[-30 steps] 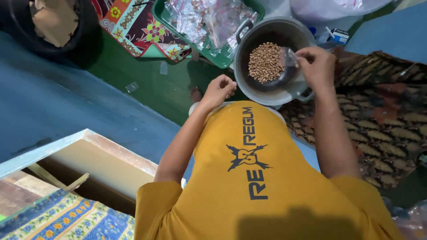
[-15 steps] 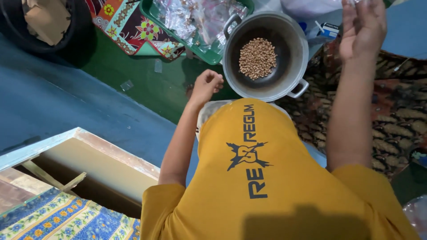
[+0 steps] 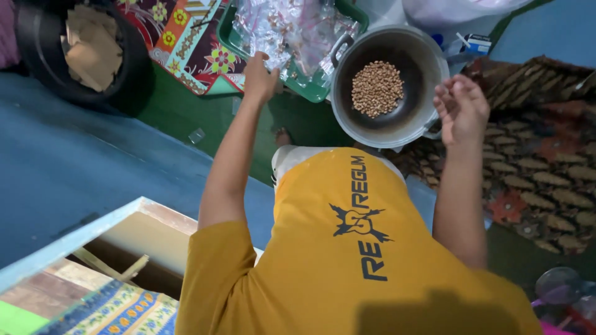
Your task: Manually scooping peanuts from a large pot into individual plastic bags for packaging.
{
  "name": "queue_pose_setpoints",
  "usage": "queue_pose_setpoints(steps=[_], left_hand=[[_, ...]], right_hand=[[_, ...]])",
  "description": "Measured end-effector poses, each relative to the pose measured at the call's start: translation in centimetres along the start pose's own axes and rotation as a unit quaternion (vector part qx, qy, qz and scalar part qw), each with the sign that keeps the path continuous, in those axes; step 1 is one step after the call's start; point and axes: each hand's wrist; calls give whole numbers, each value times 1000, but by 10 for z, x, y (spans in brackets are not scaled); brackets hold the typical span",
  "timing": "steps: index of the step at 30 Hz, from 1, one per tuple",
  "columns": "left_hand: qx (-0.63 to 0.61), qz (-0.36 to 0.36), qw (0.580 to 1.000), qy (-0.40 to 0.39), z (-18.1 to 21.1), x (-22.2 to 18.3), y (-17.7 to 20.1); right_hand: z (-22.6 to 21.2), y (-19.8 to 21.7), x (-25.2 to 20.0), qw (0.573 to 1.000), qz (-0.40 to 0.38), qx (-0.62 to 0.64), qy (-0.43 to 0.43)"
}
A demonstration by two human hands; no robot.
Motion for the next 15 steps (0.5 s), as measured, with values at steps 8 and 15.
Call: queue_pose_setpoints(steps=[8,15], left_hand=[[190,5,980,66,-33,60,-4],[216,27,959,184,-14,67,-4]], right_hand=[[43,48,-39,992,117,-43,-13],[65,56,-72,981,179,-61,-44]])
Point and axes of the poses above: each hand's wrist, its own x-axis towards the middle knuckle, its own y-axis out of the back of the hand, z = x × y, and after that the axes turned 8 degrees about y, right-handed
